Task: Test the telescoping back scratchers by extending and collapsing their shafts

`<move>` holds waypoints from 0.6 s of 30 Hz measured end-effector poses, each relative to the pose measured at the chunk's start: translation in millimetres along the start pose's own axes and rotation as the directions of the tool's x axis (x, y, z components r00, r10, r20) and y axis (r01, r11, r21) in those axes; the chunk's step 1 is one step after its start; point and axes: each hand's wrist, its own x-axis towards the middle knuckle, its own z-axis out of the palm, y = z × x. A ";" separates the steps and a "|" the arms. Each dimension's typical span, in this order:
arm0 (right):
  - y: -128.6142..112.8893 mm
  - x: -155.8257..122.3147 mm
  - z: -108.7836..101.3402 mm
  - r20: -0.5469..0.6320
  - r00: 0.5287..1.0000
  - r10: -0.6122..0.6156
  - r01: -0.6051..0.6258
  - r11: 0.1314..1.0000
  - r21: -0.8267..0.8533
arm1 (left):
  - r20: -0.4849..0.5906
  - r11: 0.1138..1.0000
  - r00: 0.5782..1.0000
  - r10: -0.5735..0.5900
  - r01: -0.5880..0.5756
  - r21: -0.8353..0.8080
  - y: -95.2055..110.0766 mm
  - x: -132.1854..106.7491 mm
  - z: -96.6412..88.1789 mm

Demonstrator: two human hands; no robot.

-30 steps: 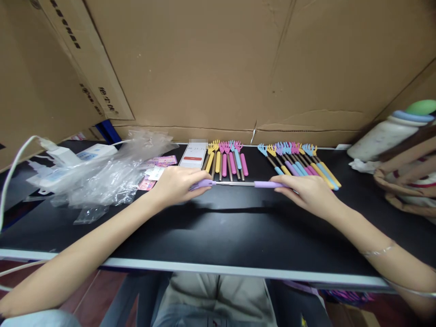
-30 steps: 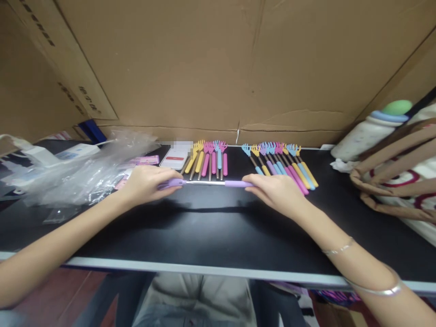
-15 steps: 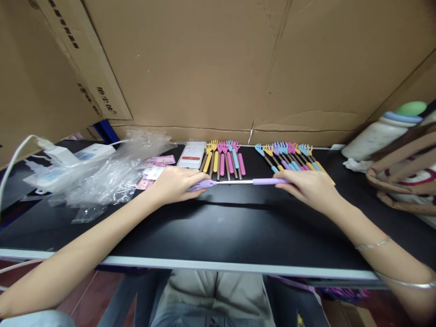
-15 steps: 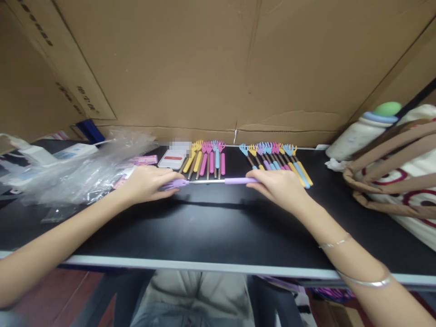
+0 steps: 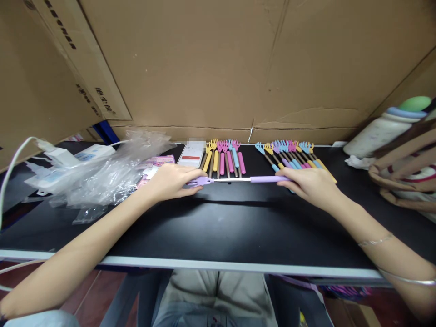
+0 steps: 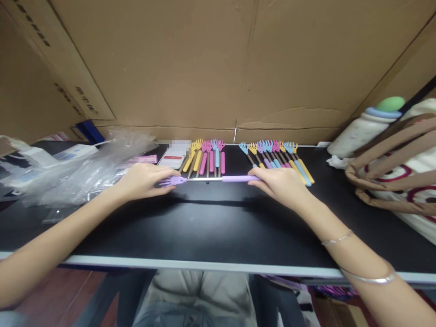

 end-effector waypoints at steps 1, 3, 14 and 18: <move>0.5 -0.4 0.3 0.004 1.000 0.001 -0.001 1.000 -0.002 | 0.003 1.000 1.000 -0.005 0.005 0.004 -0.8 -0.2 -0.5; 1.1 -0.9 0.3 0.005 1.000 0.000 0.000 1.000 -0.006 | 0.008 1.000 1.000 -0.014 0.014 0.008 -2.5 -0.7 -1.1; 0.4 -2.9 3.1 0.117 0.993 0.015 -0.028 0.993 0.111 | 0.066 0.999 0.998 -0.020 0.023 -0.049 -3.1 -3.7 1.8; 0.2 -3.2 2.1 0.117 0.993 0.012 -0.026 0.992 0.122 | 0.077 0.998 0.996 -0.036 0.041 -0.056 -2.2 -4.0 1.5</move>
